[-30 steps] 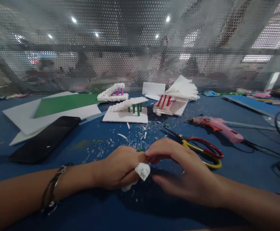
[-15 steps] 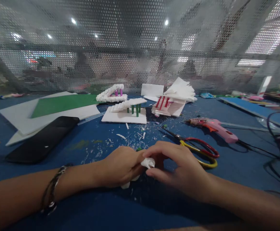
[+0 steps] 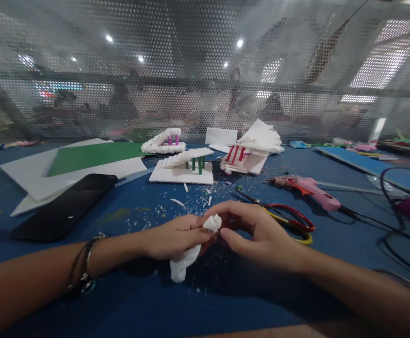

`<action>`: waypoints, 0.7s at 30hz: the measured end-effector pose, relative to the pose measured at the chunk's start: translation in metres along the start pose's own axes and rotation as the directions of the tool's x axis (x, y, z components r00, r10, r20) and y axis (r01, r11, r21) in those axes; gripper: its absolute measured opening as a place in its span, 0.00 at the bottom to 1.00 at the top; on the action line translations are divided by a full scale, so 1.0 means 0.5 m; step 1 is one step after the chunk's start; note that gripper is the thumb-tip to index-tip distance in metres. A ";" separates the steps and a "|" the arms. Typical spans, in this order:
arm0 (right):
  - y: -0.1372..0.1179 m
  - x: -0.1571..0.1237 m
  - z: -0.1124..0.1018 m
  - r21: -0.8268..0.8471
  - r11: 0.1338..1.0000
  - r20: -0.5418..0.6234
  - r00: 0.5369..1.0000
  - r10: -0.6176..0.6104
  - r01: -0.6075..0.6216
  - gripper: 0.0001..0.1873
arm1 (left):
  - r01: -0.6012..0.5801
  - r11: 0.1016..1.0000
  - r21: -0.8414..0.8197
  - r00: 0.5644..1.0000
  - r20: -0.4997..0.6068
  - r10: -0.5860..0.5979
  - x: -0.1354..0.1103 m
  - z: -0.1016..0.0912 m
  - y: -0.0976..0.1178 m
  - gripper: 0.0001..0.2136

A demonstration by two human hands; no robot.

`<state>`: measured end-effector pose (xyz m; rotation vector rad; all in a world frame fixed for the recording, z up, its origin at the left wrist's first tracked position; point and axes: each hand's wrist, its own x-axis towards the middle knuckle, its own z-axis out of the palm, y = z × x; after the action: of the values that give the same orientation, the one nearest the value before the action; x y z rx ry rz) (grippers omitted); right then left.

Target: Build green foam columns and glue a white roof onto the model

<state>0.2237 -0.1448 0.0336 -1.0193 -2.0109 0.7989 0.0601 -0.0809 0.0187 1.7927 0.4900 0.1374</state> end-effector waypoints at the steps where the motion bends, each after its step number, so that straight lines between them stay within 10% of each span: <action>1: 0.000 0.001 0.000 0.004 1.000 -0.002 1.000 0.019 -0.019 0.11 | 0.005 1.000 0.011 1.000 0.024 -0.006 0.001 -0.001 0.001 0.18; 15: -0.015 0.025 0.008 -0.213 0.972 -0.070 0.994 0.081 -0.095 0.05 | -0.012 0.999 0.048 1.000 0.006 0.012 -0.001 0.002 0.006 0.17; 21: -0.021 0.010 -0.085 -0.280 0.953 -0.260 0.965 0.039 -0.114 0.11 | -0.044 0.965 -0.260 0.999 -0.032 0.037 0.006 -0.003 -0.004 0.10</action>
<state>0.2523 -0.1374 0.0664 -1.3050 -1.9101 0.3894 0.0619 -0.0779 0.0169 1.5449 0.4329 0.2438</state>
